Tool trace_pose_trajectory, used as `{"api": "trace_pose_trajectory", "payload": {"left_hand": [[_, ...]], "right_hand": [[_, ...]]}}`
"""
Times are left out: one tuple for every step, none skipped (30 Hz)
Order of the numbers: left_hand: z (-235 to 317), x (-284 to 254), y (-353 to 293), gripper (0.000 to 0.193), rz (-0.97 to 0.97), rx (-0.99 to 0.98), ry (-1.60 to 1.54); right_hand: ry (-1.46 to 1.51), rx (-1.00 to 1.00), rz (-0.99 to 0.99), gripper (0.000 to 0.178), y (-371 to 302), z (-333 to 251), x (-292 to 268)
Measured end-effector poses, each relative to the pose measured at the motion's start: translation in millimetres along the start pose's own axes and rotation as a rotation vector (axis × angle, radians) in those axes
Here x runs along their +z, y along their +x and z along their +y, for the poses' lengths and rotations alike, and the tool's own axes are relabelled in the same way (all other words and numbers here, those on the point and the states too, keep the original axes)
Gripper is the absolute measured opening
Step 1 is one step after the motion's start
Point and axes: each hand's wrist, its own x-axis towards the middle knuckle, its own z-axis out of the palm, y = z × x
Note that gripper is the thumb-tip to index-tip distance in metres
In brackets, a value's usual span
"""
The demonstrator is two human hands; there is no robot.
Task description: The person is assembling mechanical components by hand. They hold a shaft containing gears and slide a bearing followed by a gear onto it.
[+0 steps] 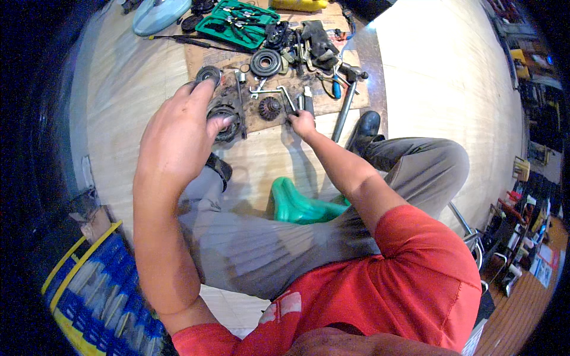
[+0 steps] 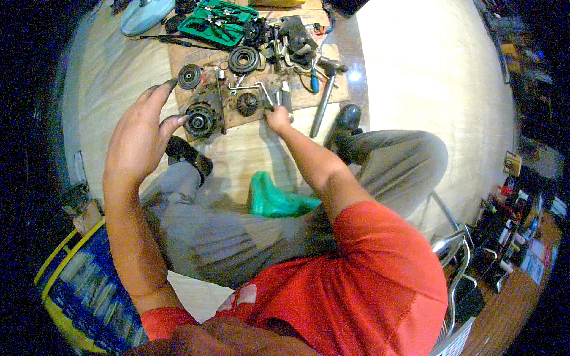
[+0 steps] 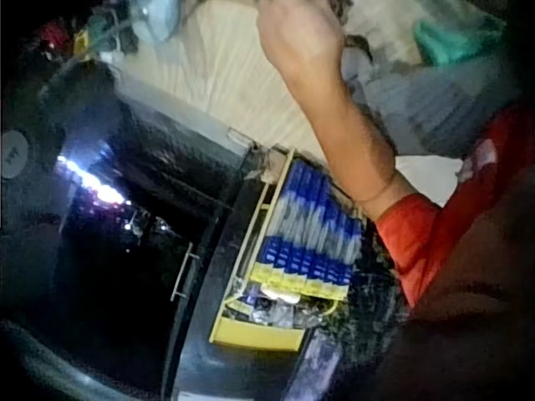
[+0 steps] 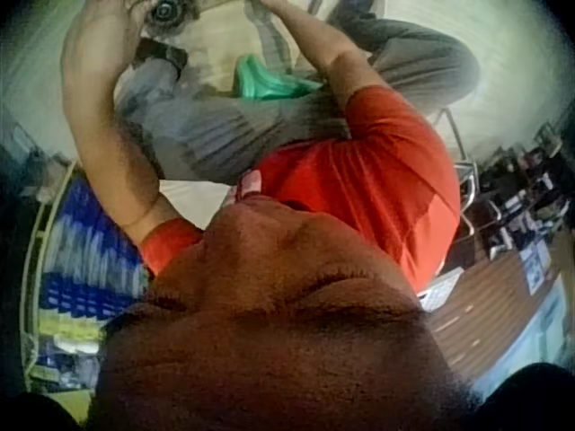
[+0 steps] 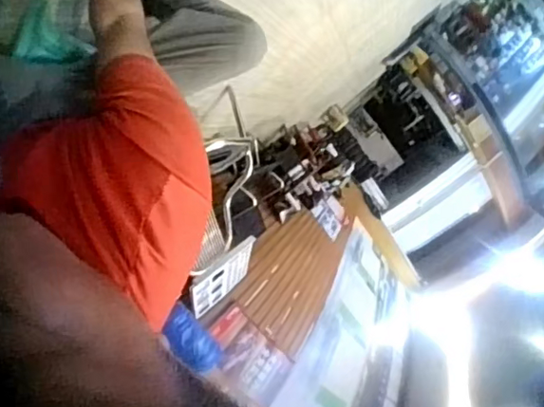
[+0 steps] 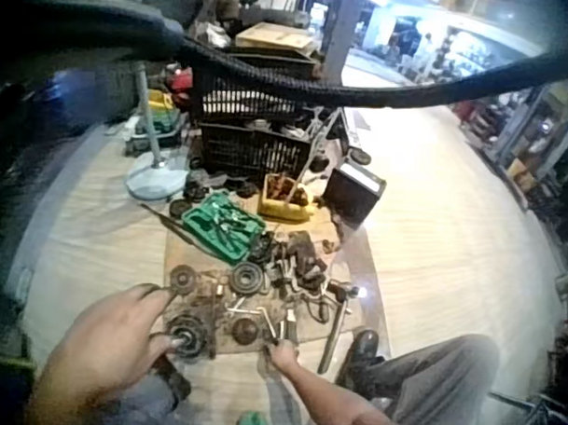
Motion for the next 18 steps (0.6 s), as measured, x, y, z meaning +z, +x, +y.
{"api": "trace_pose_trajectory", "payload": {"left_hand": [[1.4,-0.2,1.6,0.047,-0.012,-0.007,0.001],[2.1,-0.4,3.0,0.047,-0.023,-0.014,0.002],[0.6,0.8,4.0,0.047,-0.034,-0.02,0.003],[-1.3,2.4,4.8,0.047,-0.045,-0.026,0.004],[-2.8,3.2,5.1,0.047,-0.056,-0.032,0.005],[-2.7,2.5,5.1,0.048,-0.057,-0.033,0.003],[-2.0,0.9,5.1,0.048,-0.059,-0.034,0.002],[-3.4,-0.1,4.9,0.048,-0.061,-0.034,0.0],[-8.4,3.2,4.2,0.046,-0.018,-0.012,-0.009],[-13.6,8.4,3.7,0.043,0.025,0.011,-0.017],[-18.2,11.7,2.9,0.041,0.067,0.034,-0.025],[-18.6,9.3,4.3,0.043,0.04,0.026,-0.039],[-17.1,5.5,5.9,0.046,0.012,0.018,-0.052],[-16.0,3.1,7.3,0.049,-0.016,0.013,-0.065],[-17.3,1.5,7.2,0.049,-0.03,-0.004,-0.051],[-17.9,0.4,7.3,0.048,-0.044,-0.018,-0.035],[-17.9,-0.4,7.5,0.048,-0.059,-0.029,-0.018],[-20.2,0.8,6.0,0.048,-0.056,-0.045,-0.01]], "right_hand": [[-0.01,-0.031,-0.003,0.032,6.0,-0.9,4.9],[-0.02,-0.062,-0.007,0.034,14.0,-8.1,7.0],[-0.031,-0.096,-0.015,0.035,18.2,-16.4,10.1],[-0.05,-0.109,0.021,0.038,20.2,-23.9,13.6],[-0.075,-0.114,0.014,0.037,22.3,-31.1,15.9],[-0.099,-0.117,0.006,0.037,24.7,-37.4,19.1],[-0.123,-0.121,-0.001,0.037,26.8,-43.4,21.7],[-0.167,-0.1,-0.03,0.037,28.5,-48.9,23.7],[-0.199,-0.1,-0.062,0.039,27.5,-55.5,25.2],[-0.23,-0.1,-0.094,0.041,27.3,-61.7,25.2],[-0.261,-0.1,-0.124,0.043,25.6,-67.0,25.1],[-0.286,-0.14,-0.11,0.04,27.7,-63.2,26.5],[-0.304,-0.175,-0.104,0.038,30.0,-59.6,27.8],[-0.321,-0.209,-0.096,0.037,32.0,-56.0,28.7],[-0.337,-0.251,-0.089,0.035,32.5,-59.0,28.1],[-0.349,-0.281,-0.094,0.032,30.7,-60.2,26.6],[-0.357,-0.307,-0.092,0.031,27.9,-60.0,23.6],[-0.37,-0.34,-0.098,0.031,21.5,-65.9,17.9]]}}
